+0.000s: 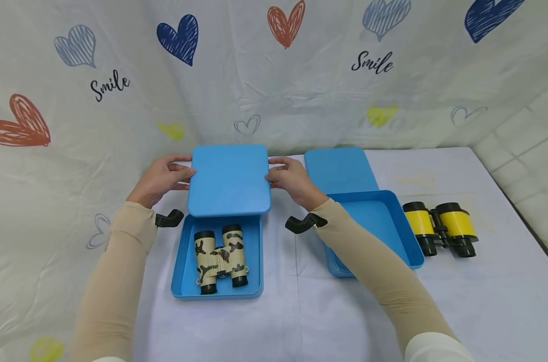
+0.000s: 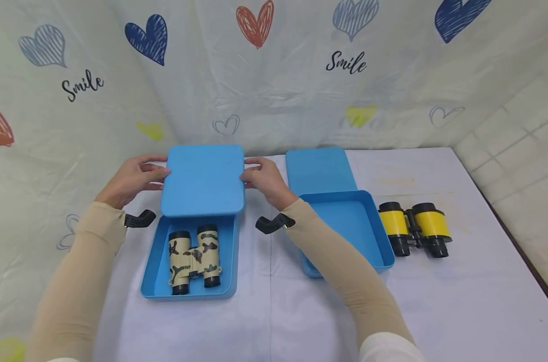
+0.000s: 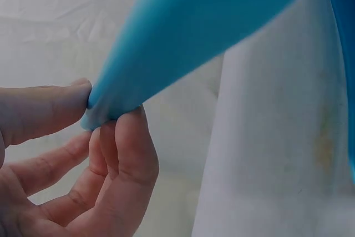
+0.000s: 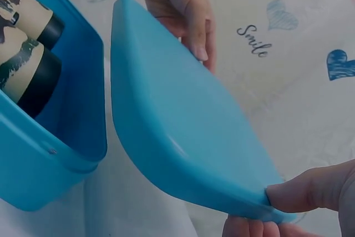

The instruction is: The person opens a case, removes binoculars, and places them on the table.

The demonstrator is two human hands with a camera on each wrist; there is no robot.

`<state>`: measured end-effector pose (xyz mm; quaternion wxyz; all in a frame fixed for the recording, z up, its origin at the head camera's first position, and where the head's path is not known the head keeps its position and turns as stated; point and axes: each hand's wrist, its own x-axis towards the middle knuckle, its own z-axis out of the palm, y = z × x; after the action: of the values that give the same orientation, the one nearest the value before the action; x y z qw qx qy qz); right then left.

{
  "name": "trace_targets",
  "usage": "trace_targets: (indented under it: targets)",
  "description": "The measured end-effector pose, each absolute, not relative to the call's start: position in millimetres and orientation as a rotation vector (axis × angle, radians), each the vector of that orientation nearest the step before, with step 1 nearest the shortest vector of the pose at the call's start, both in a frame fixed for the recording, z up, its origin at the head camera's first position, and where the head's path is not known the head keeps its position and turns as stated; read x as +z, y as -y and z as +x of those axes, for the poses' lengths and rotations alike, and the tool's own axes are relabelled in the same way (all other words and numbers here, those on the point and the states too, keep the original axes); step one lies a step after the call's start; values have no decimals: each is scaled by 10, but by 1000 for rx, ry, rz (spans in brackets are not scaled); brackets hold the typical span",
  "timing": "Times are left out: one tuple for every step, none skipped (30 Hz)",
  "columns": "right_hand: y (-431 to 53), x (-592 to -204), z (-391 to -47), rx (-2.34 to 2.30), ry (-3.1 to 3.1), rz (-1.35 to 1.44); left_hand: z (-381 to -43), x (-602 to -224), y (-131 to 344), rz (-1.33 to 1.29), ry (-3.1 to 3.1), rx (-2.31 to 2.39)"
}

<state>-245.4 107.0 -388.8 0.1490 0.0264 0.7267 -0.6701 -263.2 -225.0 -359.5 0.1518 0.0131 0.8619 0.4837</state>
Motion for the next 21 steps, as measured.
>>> trace_targets:
  targets:
    - [-1074,-3895,-2459,-1930,-2084,77,-2642,-3612,2242,36,-2477,1389]
    - [-1078,-3903,-2463,-1932,-2080,81,-2648,-3631,2233,38,-2479,1390]
    - [-1080,-3911,-2466,-1933,-2075,83,-2655,-3651,2225,31,-2483,1390]
    - [-1081,-3925,-2476,-1935,-2068,84,-2662,-3672,2220,25,-2483,1390]
    - [-1080,-3936,-2482,-1935,-2062,87,-2669,-3693,2215,18,-2482,1390]
    - [-1079,-3949,-2491,-1932,-2060,90,-2674,-3710,2212,10,-2482,1385]
    - [-1076,-3958,-2499,-1931,-2058,93,-2681,-3724,2209,4,-2476,1390]
    - [-1071,-3968,-2510,-1928,-2061,93,-2691,-3738,2209,-2,-2473,1393]
    - [-1065,-3979,-2526,-1929,-2066,91,-2702,-3747,2208,-13,-2471,1397]
    - [-1060,-3987,-2540,-1928,-2073,92,-2716,-3756,2207,-15,-2465,1404]
    - [-1056,-3991,-2550,-1927,-2081,95,-2731,-3763,2204,-19,-2463,1408]
    - [-1053,-3997,-2565,-1926,-2089,99,-2743,-3767,2199,-18,-2461,1408]
    - [-1051,-4002,-2578,-1926,-2093,104,-2758,-3770,2194,-22,-2457,1411]
    - [-1050,-4009,-2593,-1927,-2096,110,-2772,-3773,2189,-28,-2453,1412]
    - [-1048,-4015,-2607,-1925,-2099,116,-2784,-3774,2182,-35,-2452,1411]
    - [-1047,-4021,-2619,-1920,-2103,126,-2796,-3774,2175,-41,-2449,1410]
    - [-1047,-4030,-2633,-1916,-2105,136,-2807,-3774,2169,-46,-2448,1407]
    - [-1045,-4035,-2646,-1912,-2107,145,-2817,-3775,2163,-49,-2446,1406]
    - [-1045,-4044,-2657,-1909,-2109,152,-2828,-3776,2157,-58,-2444,1409]
    - [-1045,-4052,-2668,-1905,-2113,158,-2838,-3780,2152,-58,-2441,1412]
    - [-1044,-4056,-2675,-1903,-2117,163,-2849,-3787,2148,-58,-2441,1411]
